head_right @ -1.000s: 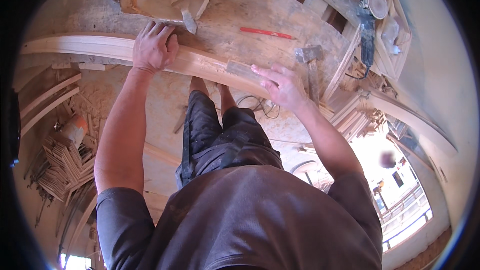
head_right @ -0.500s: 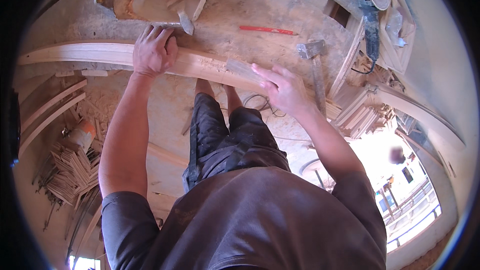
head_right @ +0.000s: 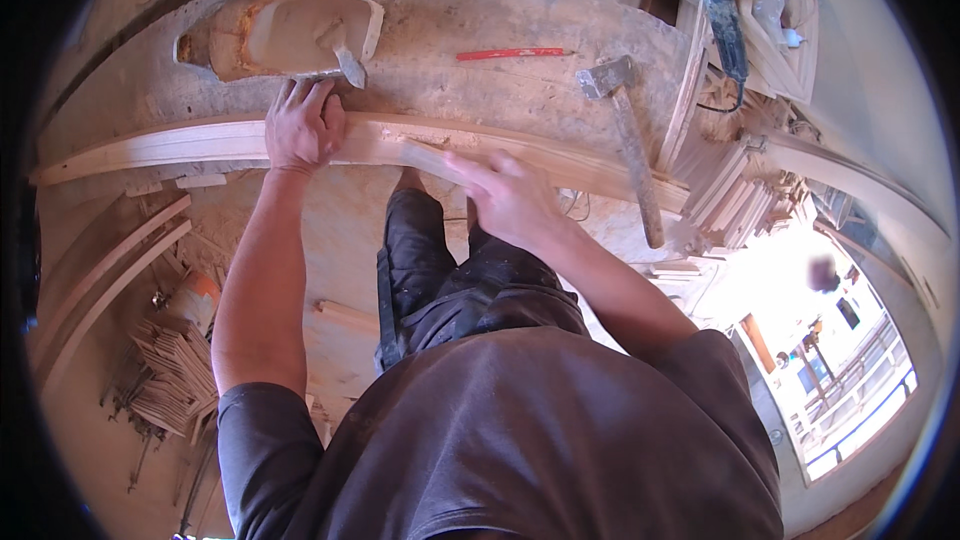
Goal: The person marks a curved wooden rail with a pencil, fits a small wooden tenon into a mortise, and then uses a wooden mallet and a hammer to secure parts of a frame together.
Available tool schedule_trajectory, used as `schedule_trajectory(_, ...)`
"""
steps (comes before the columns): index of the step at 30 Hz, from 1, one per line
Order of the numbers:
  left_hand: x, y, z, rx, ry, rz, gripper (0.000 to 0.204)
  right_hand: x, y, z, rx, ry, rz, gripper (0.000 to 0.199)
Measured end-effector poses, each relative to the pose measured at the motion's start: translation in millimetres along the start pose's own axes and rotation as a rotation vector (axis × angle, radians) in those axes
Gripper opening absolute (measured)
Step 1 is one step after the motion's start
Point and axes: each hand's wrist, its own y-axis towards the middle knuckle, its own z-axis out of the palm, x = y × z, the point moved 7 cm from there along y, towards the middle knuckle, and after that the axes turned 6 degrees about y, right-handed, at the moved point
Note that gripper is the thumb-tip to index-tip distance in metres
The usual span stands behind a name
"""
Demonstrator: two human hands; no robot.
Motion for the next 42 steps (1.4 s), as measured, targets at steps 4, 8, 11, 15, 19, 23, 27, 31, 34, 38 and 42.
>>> schedule_trajectory(4,0,0,2,0.005,-0.005,0.015,0.023,-35,-41,-10,0.083,0.028,0.219,0.054)
schedule_trajectory(8,-3,0,3,-0.004,0.001,0.042,0.023,-32,-43,-6,0.015,0.040,0.174,0.055)
schedule_trajectory(11,-2,2,0,-0.020,0.018,0.023,0.022,-31,-47,-3,0.019,0.031,0.176,0.055)
schedule_trajectory(15,-4,1,0,-0.021,0.020,0.045,0.021,-22,-38,4,-0.010,0.064,0.125,0.053)
schedule_trajectory(19,-7,3,1,-0.024,0.014,0.047,0.020,4,-2,18,-0.084,0.080,0.049,0.050)
schedule_trajectory(23,-3,-1,-1,-0.037,0.003,0.043,0.020,-24,-33,7,-0.008,0.102,0.216,0.048)
schedule_trajectory(27,-5,3,0,-0.032,0.014,0.035,0.021,-16,-37,7,-0.101,0.123,0.135,0.049)
schedule_trajectory(31,-7,1,-2,-0.037,0.009,0.040,0.021,2,-17,22,-0.093,0.071,0.128,0.052)
schedule_trajectory(34,-1,-1,-4,-0.025,0.008,0.039,0.022,-24,-40,15,-0.074,0.071,0.242,0.053)
schedule_trajectory(38,-7,2,-5,0.000,-0.002,0.045,0.022,-48,-78,-2,-0.163,0.152,0.334,0.053)
schedule_trajectory(42,-3,-1,-1,-0.009,0.005,0.049,0.022,-27,-89,5,-0.303,0.060,0.369,0.052)
